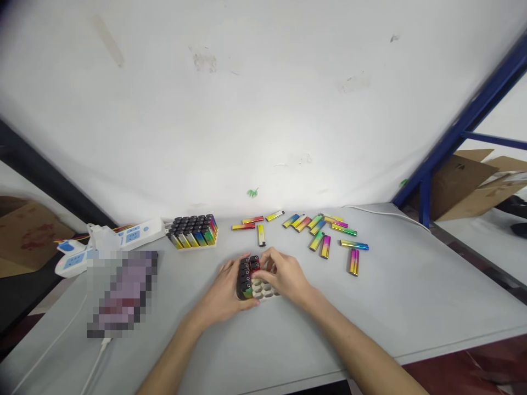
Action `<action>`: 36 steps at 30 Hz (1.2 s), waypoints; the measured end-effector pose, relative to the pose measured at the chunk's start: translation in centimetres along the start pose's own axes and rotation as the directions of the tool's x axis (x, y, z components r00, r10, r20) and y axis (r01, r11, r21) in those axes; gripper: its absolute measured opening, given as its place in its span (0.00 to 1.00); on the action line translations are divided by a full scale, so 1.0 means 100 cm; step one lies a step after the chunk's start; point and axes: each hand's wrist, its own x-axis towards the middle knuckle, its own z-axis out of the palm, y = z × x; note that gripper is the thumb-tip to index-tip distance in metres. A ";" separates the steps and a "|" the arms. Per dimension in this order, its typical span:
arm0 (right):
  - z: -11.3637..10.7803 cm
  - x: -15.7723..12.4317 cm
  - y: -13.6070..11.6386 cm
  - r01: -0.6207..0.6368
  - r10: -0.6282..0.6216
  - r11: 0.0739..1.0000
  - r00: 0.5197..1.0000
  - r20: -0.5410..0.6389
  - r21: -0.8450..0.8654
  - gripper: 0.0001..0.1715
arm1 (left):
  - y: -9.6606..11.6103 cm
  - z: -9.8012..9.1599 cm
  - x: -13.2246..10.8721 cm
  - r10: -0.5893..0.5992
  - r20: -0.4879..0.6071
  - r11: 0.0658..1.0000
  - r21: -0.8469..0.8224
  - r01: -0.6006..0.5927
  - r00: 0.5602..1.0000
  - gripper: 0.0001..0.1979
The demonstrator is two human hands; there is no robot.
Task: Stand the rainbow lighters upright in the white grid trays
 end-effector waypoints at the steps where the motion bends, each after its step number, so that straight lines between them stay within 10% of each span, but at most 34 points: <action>1: -0.003 0.001 -0.001 -0.006 0.006 1.000 1.000 -0.001 0.010 0.16 | 0.001 -0.001 0.000 -0.002 0.003 1.000 0.004 0.002 1.000 0.54; 14: -0.009 0.064 0.008 -0.219 0.187 0.800 0.976 -0.114 -0.558 0.29 | 0.000 -0.001 0.000 -0.001 -0.008 1.000 -0.020 0.001 1.000 0.54; 18: 0.003 0.067 0.010 -0.246 0.203 0.750 0.969 -0.140 -0.614 0.19 | -0.002 0.001 0.001 0.020 -0.019 1.000 -0.020 -0.020 1.000 0.54; 26: -0.019 0.056 0.021 -0.236 0.211 0.968 0.950 -0.231 -0.086 0.12 | -0.004 0.002 0.000 0.027 -0.022 1.000 -0.016 -0.027 0.999 0.53; 31: -0.026 0.044 0.022 -0.116 0.220 0.927 0.939 -0.265 0.357 0.19 | -0.001 0.000 0.000 0.052 -0.021 0.998 -0.021 -0.052 0.998 0.51; 36: -0.024 0.034 0.033 -0.121 0.229 0.929 0.931 -0.286 0.349 0.26 | -0.001 0.000 0.001 0.057 -0.035 0.998 -0.025 -0.058 0.998 0.51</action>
